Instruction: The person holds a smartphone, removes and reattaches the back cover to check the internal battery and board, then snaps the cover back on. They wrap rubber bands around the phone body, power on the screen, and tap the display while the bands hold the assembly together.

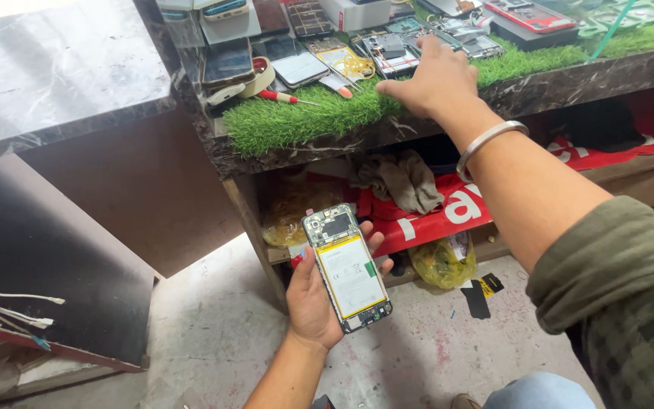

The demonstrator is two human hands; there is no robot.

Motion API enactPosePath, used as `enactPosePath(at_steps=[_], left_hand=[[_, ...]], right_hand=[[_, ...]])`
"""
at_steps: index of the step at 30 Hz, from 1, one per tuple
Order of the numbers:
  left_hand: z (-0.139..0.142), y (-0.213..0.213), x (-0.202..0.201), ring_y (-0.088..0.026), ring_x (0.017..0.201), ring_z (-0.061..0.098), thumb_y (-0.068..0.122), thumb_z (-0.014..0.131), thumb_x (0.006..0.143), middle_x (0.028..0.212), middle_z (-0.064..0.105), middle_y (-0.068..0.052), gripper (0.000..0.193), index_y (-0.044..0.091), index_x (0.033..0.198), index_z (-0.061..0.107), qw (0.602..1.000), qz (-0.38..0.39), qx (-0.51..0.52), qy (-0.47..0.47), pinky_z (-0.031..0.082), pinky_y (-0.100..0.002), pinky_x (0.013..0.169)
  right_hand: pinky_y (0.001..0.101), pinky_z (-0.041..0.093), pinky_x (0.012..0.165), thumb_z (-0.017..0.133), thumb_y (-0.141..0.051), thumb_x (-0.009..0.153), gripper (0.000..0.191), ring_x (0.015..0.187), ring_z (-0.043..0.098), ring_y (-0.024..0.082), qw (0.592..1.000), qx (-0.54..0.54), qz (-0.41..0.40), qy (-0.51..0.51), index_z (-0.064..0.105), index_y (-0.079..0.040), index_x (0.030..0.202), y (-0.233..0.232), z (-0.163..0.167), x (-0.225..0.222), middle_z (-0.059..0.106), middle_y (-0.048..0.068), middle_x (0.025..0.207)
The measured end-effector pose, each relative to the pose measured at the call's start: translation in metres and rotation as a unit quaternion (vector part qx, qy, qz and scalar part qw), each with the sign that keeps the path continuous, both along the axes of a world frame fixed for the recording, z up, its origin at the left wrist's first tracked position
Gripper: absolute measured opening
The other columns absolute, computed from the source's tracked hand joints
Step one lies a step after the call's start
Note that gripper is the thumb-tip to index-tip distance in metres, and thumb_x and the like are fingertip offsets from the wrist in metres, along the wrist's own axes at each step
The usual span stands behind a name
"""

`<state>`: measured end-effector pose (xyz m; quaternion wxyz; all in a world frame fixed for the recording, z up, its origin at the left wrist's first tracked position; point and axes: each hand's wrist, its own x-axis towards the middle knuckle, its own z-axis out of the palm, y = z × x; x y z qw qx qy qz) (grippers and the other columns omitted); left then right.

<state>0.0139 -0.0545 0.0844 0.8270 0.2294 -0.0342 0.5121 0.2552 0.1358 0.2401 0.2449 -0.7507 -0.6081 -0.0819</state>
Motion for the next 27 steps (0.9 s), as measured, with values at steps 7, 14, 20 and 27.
enactPosePath(at_steps=[7,14,20,27], left_hand=[[-0.001,0.002,-0.001,-0.035,0.139,0.050,0.058,0.037,0.103,0.151,0.050,-0.018,0.072,0.005,0.153,0.042,1.000,0.000,-0.018,-0.001,0.045,-0.058,0.110],[-0.004,0.011,-0.001,-0.034,0.138,0.051,0.053,0.032,0.105,0.148,0.053,-0.017,0.067,0.004,0.150,0.044,0.997,0.039,-0.045,0.040,0.045,-0.058,0.113],[-0.013,0.013,-0.006,-0.037,0.132,0.054,0.051,0.030,0.108,0.145,0.056,-0.019,0.067,0.003,0.152,0.045,0.999,0.039,0.000,0.011,0.045,-0.055,0.113],[-0.009,0.012,-0.006,-0.038,0.125,0.060,0.070,0.030,0.103,0.142,0.056,-0.021,0.087,0.000,0.153,0.043,0.997,0.069,0.034,0.032,0.048,-0.051,0.110]], right_hand=[[0.0549,0.033,0.108,0.082,-0.057,0.081,0.088,0.134,0.047,0.034,0.990,0.084,-0.012,0.111,0.043,-0.012,0.145,-0.007,0.002,-0.002,0.059,0.015,0.138],[0.0389,0.043,0.116,0.080,-0.037,0.094,0.078,0.133,0.056,0.026,0.874,0.240,0.247,0.344,0.039,-0.002,0.150,-0.112,-0.060,-0.020,0.057,0.018,0.142],[0.0368,0.038,0.112,0.076,-0.027,0.086,0.077,0.138,0.051,0.023,0.830,0.131,0.268,0.471,0.038,-0.003,0.148,-0.235,-0.143,-0.076,0.055,0.013,0.148],[0.0384,0.040,0.113,0.081,-0.025,0.083,0.076,0.134,0.053,0.024,0.860,0.102,0.295,0.404,0.043,-0.001,0.145,-0.249,-0.160,-0.092,0.055,0.013,0.144]])
